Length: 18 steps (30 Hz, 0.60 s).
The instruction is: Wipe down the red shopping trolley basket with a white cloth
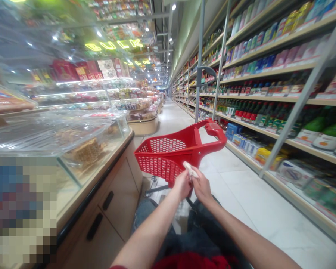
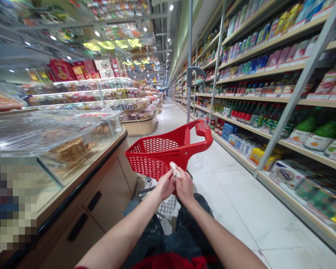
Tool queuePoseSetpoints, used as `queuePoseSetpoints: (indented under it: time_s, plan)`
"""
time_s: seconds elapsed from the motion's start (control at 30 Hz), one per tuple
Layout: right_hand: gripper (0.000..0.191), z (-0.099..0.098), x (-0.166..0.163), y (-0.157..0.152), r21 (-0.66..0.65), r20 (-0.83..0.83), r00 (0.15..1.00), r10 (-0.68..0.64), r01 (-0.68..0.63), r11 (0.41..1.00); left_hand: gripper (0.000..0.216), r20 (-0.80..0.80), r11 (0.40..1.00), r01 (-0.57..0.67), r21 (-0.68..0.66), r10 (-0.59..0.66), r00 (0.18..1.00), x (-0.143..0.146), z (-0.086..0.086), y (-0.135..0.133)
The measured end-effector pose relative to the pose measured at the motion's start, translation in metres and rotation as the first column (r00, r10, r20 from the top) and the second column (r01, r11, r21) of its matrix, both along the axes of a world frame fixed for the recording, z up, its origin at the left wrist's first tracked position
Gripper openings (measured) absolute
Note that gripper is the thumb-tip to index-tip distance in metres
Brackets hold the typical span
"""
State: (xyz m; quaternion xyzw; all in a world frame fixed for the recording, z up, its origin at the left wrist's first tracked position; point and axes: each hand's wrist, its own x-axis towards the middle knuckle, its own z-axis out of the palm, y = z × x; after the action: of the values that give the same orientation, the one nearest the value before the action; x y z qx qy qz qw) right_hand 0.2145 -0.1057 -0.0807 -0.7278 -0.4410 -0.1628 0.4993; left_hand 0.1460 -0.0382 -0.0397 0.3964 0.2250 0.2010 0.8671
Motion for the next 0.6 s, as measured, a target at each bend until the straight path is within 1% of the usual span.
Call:
queuePoseSetpoints:
  time_s: [0.03,0.1,0.17,0.23,0.27,0.3,0.37,0.43,0.47,0.53,0.6]
  plan:
    - [0.042,0.004,-0.004,-0.002,0.014,0.004,1.000,-0.019,0.019,1.000,0.016,0.049,0.999,-0.028,-0.022,0.029,0.998,0.002,0.002,-0.001]
    - [0.040,0.006,-0.007,-0.006,0.027,0.092,0.995,-0.038,0.036,0.999,0.011,0.081,0.997,-0.061,-0.046,0.065,0.995,0.004,0.005,0.001]
    - [0.038,0.004,-0.007,-0.010,0.026,0.181,0.983,0.019,-0.024,0.999,0.008,0.064,0.997,-0.038,-0.072,0.042,0.997,0.004,0.007,0.005]
    - [0.038,0.001,-0.009,-0.012,0.055,0.165,0.980,0.112,-0.122,0.991,0.006,0.027,0.995,0.015,-0.099,-0.012,1.000,0.002,0.008,0.007]
    - [0.040,0.000,-0.010,-0.011,0.103,0.104,0.986,0.133,-0.144,0.984,0.007,0.010,0.993,0.040,-0.109,-0.039,0.999,0.001,0.008,0.007]
    - [0.043,0.000,-0.012,-0.010,0.164,0.012,0.992,0.129,-0.130,0.978,0.008,0.003,0.992,0.059,-0.115,-0.059,0.998,0.000,0.008,0.006]
    - [0.047,0.006,-0.018,-0.007,0.260,-0.201,0.975,0.091,-0.036,0.965,0.013,0.010,0.988,0.099,-0.118,-0.099,0.995,-0.002,0.008,0.002]
    - [0.050,0.015,-0.023,-0.004,0.304,-0.354,0.932,0.074,0.039,0.952,0.021,0.047,0.990,0.112,-0.081,-0.108,0.993,-0.003,0.007,-0.003]
    - [0.050,0.021,-0.026,-0.004,0.320,-0.406,0.910,0.083,0.056,0.946,0.023,0.056,0.996,0.078,-0.047,-0.076,0.996,-0.003,0.007,-0.005]
    - [0.050,0.030,-0.029,-0.003,0.357,-0.485,0.868,0.105,0.087,0.930,0.024,0.037,0.998,-0.056,0.027,0.055,0.998,-0.002,0.006,-0.007]
    - [0.050,0.036,-0.029,-0.003,0.378,-0.538,0.837,0.101,0.132,0.916,0.025,0.002,0.980,-0.183,0.082,0.184,0.983,-0.002,0.004,-0.006]
